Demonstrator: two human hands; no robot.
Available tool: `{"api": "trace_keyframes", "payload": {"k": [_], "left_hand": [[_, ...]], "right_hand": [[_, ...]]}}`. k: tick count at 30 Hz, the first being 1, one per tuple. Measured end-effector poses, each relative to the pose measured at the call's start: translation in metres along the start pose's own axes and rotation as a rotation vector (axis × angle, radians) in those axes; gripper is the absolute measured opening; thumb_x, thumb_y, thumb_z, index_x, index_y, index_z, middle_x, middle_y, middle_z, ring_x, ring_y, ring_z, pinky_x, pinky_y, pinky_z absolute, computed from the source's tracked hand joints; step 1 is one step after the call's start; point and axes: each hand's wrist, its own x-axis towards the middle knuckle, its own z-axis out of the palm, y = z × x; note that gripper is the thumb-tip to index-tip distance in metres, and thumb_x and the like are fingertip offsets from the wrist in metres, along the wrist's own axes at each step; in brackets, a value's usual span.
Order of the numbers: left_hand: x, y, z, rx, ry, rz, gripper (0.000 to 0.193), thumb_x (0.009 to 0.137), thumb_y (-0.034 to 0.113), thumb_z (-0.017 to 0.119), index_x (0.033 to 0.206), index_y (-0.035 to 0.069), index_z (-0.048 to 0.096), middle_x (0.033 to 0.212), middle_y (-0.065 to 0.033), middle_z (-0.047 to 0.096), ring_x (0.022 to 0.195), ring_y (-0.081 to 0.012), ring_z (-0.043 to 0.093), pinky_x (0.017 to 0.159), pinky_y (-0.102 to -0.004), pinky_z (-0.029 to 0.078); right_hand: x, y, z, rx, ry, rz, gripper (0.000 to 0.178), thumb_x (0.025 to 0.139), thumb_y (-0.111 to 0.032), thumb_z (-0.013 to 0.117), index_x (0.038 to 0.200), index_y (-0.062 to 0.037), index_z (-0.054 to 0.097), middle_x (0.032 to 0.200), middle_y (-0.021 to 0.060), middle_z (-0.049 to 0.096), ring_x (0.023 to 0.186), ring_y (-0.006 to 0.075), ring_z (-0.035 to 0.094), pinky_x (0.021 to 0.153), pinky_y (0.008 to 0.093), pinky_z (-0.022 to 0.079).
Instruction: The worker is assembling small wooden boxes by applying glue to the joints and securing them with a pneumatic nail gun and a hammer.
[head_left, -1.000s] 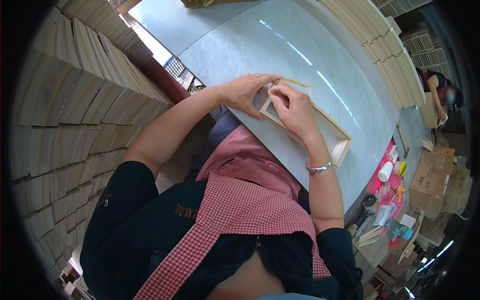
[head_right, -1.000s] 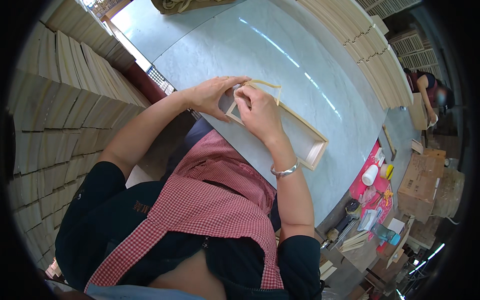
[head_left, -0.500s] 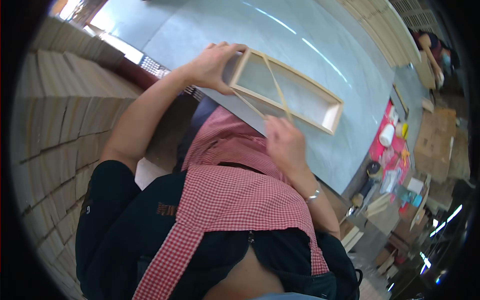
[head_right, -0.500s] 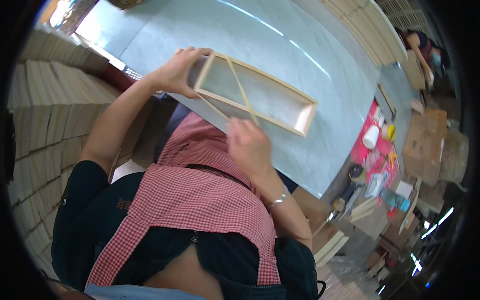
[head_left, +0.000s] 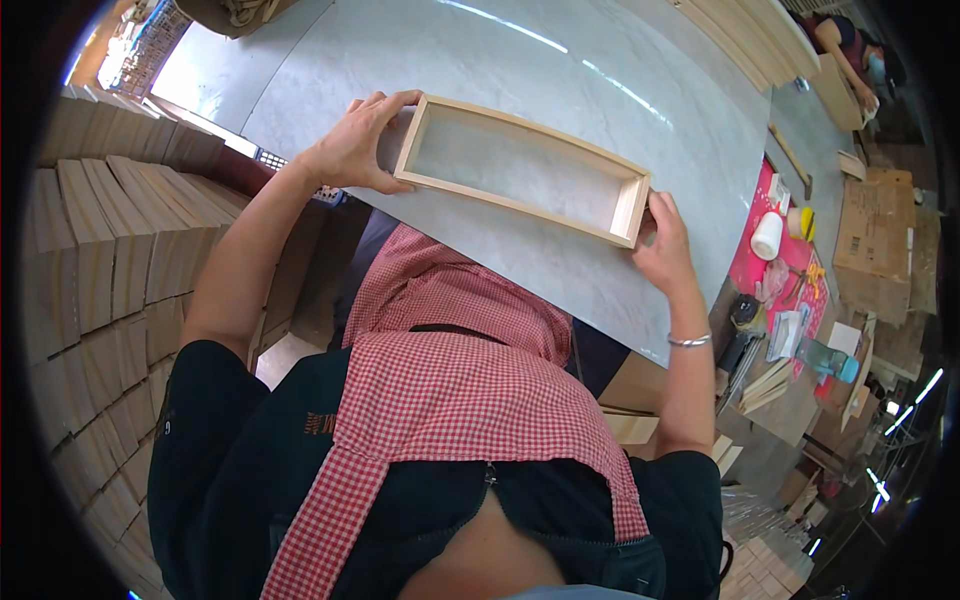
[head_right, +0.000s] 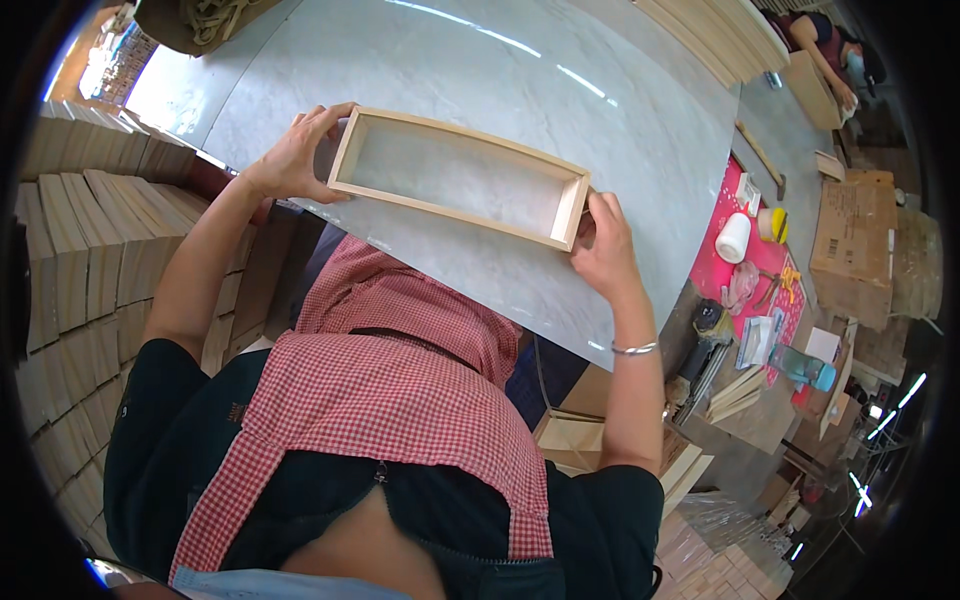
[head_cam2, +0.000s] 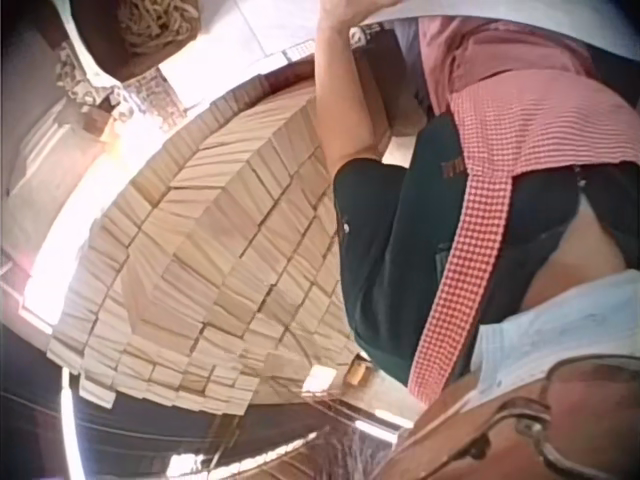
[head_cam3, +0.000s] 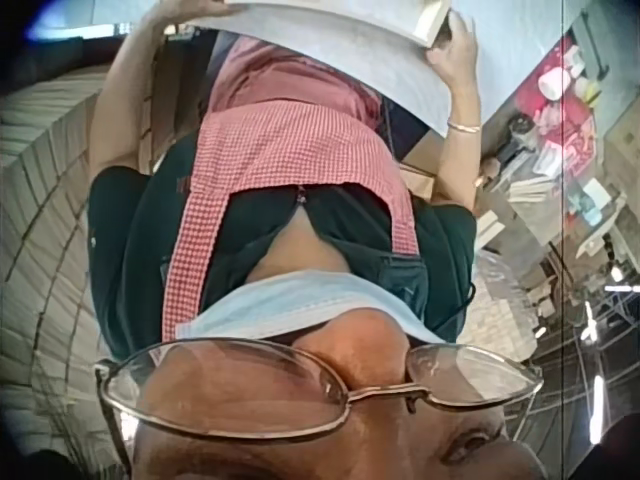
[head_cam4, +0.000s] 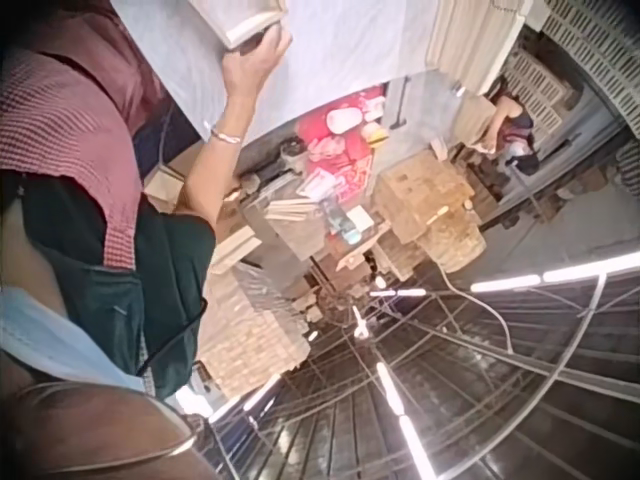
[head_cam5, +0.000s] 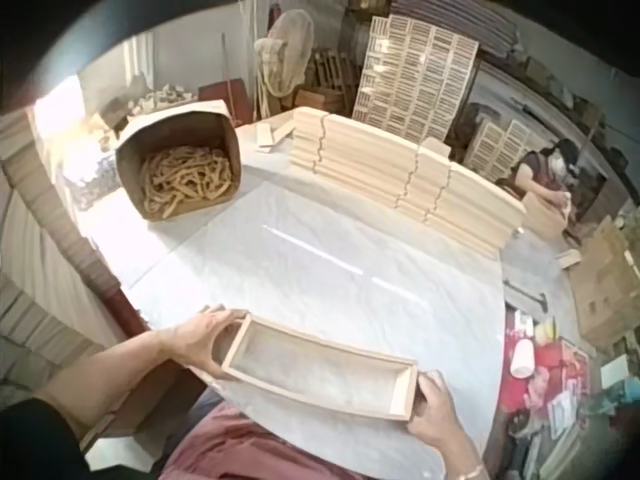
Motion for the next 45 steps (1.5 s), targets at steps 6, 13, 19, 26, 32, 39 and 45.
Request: {"api": "trace_keyframes", "payload": {"k": [6,13,19,26,32,39,45], "left_hand": [[-0.009,0.001,0.007,0.194,0.087,0.125,0.091,0.075,0.02,0.082,0.154,0.011,0.039,0.146,-0.0117,0.053,0.116,-0.0278,0.053,0.103,-0.0412,0.045],[-0.022,0.02,0.008,-0.873,-0.052,-0.449,0.031,0.092,0.004,0.062,0.123,0.004,0.063,0.113,-0.0088,0.07,0.083,-0.0234,0.064,0.073,-0.0267,0.053],[-0.02,0.038,0.017,-0.596,0.084,-0.474,0.016,0.096,0.007,0.061,0.111,0.002,0.065,0.094,-0.0063,0.07,0.073,-0.0191,0.063,0.069,-0.0249,0.052],[-0.025,0.042,0.022,-0.536,0.212,-0.384,0.026,0.097,0.012,0.065,0.121,0.001,0.062,0.096,-0.008,0.067,0.084,-0.017,0.064,0.075,-0.0248,0.052],[-0.041,0.034,0.007,-0.916,0.085,-0.334,0.035,0.095,0.014,0.071,0.126,0.003,0.061,0.106,-0.0073,0.06,0.098,-0.0159,0.057,0.087,-0.0277,0.048],[-0.026,0.027,-0.005,-0.924,-0.062,-0.393,0.034,0.092,0.011,0.074,0.123,0.003,0.061,0.102,-0.0051,0.058,0.093,-0.0152,0.055,0.087,-0.0267,0.046],[-0.028,0.028,-0.012,-0.931,-0.108,-0.447,0.034,0.092,0.011,0.074,0.123,0.004,0.061,0.104,-0.0063,0.06,0.095,-0.0157,0.056,0.088,-0.0272,0.046]], "right_hand": [[-0.016,0.002,0.032,0.173,0.204,-0.094,0.068,0.075,0.016,0.055,0.141,0.0033,0.05,0.133,0.0141,0.052,0.113,0.0296,0.059,0.097,0.0343,0.052],[-0.015,0.0,0.04,0.11,0.253,-0.136,0.069,0.076,0.018,0.051,0.142,0.0016,0.05,0.132,0.0138,0.054,0.117,0.03,0.059,0.1,0.0356,0.051],[-0.017,-0.004,0.046,0.192,0.282,-0.107,0.067,0.078,0.017,0.051,0.143,0.0018,0.05,0.131,0.0133,0.055,0.117,0.0291,0.059,0.101,0.0356,0.05],[-0.026,-0.005,0.045,0.236,0.379,-0.015,0.051,0.088,0.011,0.053,0.139,0.0035,0.055,0.126,0.0114,0.059,0.113,0.0263,0.061,0.1,0.0335,0.05],[-0.037,-0.037,0.034,0.466,0.329,0.183,0.034,0.104,-0.015,0.051,0.129,0.0056,0.062,0.115,0.0088,0.067,0.101,0.0173,0.061,0.091,0.0257,0.048],[-0.04,-0.028,0.028,0.646,0.171,0.22,0.035,0.104,-0.016,0.052,0.131,0.005,0.06,0.119,0.009,0.064,0.101,0.0138,0.057,0.09,0.0251,0.045],[-0.042,-0.031,0.03,0.747,0.123,0.22,0.031,0.101,-0.013,0.058,0.127,0.0042,0.059,0.12,0.0103,0.062,0.098,0.0141,0.056,0.088,0.0256,0.045]]}}
